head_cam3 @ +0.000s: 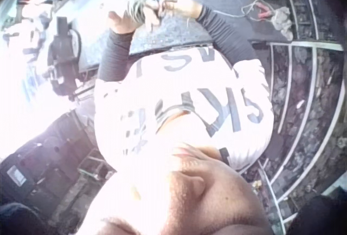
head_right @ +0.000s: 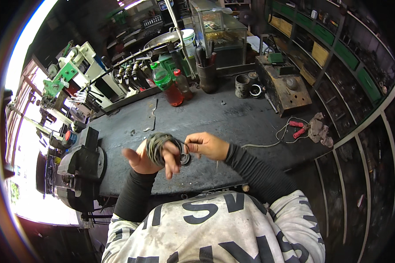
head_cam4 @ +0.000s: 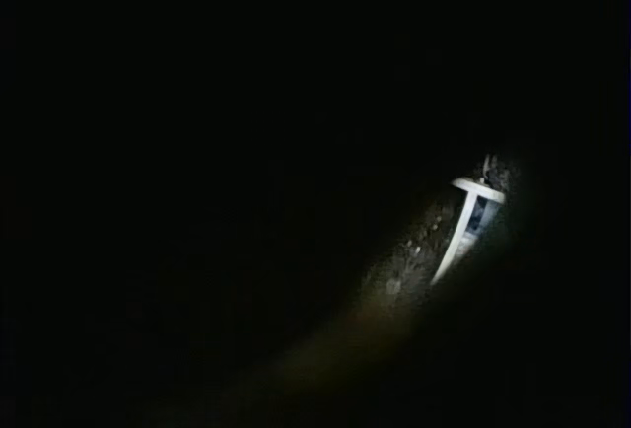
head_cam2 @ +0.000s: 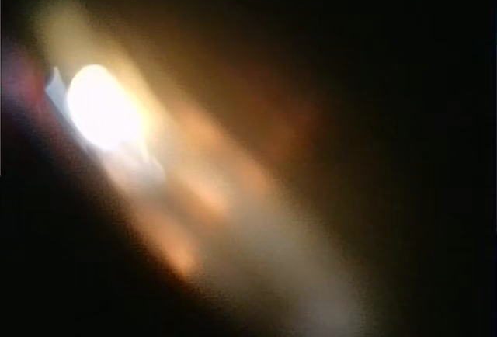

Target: The person coils a length of thin wire by hand around their fingers, then secures the bundle with a twist tie. They move to a wall tool rack and hang the coiled wire, then return to the workbench to handle a metal part and a small green tool.

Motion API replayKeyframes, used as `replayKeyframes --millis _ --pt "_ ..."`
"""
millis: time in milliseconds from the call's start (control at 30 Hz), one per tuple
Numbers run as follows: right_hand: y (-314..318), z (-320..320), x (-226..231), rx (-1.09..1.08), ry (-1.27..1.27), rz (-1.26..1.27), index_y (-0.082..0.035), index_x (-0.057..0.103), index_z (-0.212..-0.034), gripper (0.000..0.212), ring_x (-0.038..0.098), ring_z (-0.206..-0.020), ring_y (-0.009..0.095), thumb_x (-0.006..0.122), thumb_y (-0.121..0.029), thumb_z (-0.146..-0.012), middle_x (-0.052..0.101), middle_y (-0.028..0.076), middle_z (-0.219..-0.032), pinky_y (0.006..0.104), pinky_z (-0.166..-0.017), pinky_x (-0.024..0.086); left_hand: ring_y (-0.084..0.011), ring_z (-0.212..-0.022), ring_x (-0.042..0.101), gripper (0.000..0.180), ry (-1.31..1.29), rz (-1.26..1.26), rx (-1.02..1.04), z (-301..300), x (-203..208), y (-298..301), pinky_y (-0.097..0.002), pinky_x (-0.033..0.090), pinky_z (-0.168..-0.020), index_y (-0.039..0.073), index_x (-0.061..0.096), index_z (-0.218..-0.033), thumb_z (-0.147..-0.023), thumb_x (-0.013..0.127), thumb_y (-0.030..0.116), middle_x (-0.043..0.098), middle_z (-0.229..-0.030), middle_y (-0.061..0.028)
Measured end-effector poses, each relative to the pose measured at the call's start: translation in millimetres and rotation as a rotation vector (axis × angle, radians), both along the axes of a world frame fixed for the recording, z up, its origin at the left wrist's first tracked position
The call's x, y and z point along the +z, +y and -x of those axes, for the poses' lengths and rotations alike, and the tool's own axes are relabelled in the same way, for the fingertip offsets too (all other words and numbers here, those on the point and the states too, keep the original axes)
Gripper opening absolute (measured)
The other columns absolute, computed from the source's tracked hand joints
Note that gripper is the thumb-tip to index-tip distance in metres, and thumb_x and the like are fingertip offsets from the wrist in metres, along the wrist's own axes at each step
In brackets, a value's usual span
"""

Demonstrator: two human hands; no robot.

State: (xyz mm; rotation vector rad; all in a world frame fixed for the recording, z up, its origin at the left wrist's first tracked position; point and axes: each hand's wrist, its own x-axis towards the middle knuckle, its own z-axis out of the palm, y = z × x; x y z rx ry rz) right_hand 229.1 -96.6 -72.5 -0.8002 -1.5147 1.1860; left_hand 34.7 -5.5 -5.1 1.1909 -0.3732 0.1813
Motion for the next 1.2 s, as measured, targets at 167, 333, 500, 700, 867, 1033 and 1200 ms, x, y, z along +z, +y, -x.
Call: replayKeyframes --millis 167,333,500,700,867,1033,1200 --pt "-36.3 52.1 31.2 0.130 0.573 0.590 -0.004 0.038 -0.129 0.037 0.051 -0.060 0.014 0.044 -0.026 -0.099 0.053 0.004 -0.071 0.0214 -0.044 0.040 -0.0235 -0.073 0.067 0.046 -0.070 0.192 0.571 6.1 2.9 -2.5 -0.0309 0.054 -0.067 -0.012 0.045 -0.121 -0.090 0.056 0.019 0.066 -0.096 -0.0229" --pt "-23.8 28.1 -21.1 0.107 0.607 0.510 -0.001 0.051 -0.112 0.020 0.030 -0.040 0.005 0.044 -0.015 -0.098 0.038 -0.004 -0.055 0.0204 -0.037 0.026 -0.0191 -0.067 0.065 0.040 -0.265 0.412 0.621 37.7 7.4 14.7 -0.0337 0.050 -0.080 -0.012 0.046 -0.121 -0.092 0.045 0.016 0.067 -0.092 -0.0193" --pt "-16.7 -3.7 -30.5 -0.032 0.477 0.460 -0.002 0.056 -0.096 0.011 0.029 -0.041 0.002 0.055 -0.013 -0.094 0.037 -0.005 -0.054 0.0197 -0.037 0.024 -0.0125 -0.048 0.056 0.039 -0.284 0.591 0.522 81.3 14.4 20.4 -0.0322 0.047 -0.078 -0.010 0.050 -0.115 -0.094 0.042 0.021 0.065 -0.071 -0.0076" --pt "19.2 22.4 -41.3 -0.276 0.193 0.406 -0.002 0.061 -0.093 0.011 0.050 -0.049 0.008 0.058 -0.012 -0.091 0.055 0.002 -0.067 0.0220 -0.043 0.040 -0.0238 -0.045 0.061 0.045 -0.303 0.153 0.043 95.0 17.4 20.0 -0.0333 0.051 -0.054 -0.022 0.052 -0.102 -0.084 0.057 0.019 0.065 -0.074 -0.0295" --pt "26.1 92.9 -29.6 -0.163 -0.756 -0.054 -0.007 0.063 -0.102 0.021 0.062 -0.085 0.023 0.058 -0.022 -0.088 0.063 0.007 -0.086 0.0329 -0.075 0.049 -0.0280 -0.049 0.063 0.054 0.010 0.087 0.142 100.6 30.0 16.0 -0.0300 0.049 -0.043 -0.022 0.052 -0.102 -0.084 0.062 0.027 0.065 -0.078 -0.0311" --pt "6.8 130.4 -2.6 0.119 -0.694 -0.264 -0.012 0.063 -0.092 0.019 0.055 -0.085 0.019 0.054 -0.029 -0.091 0.057 0.003 -0.082 0.0371 -0.078 0.033 -0.0243 -0.073 0.067 0.044 0.010 0.564 0.406 78.0 -15.1 55.0 -0.0317 0.053 -0.075 -0.012 0.048 -0.116 -0.095 0.046 0.026 0.065 -0.098 -0.0235" --pt "6.1 122.5 3.9 -0.265 -0.392 -0.233 -0.004 0.060 -0.088 0.021 0.058 -0.074 0.022 0.053 -0.023 -0.093 0.058 0.008 -0.078 0.0349 -0.071 0.042 -0.0237 -0.085 0.066 0.036 0.214 0.642 0.632 72.8 -64.8 57.5 -0.0337 0.052 -0.083 -0.009 0.047 -0.119 -0.098 0.039 0.019 0.063 -0.107 -0.0225"
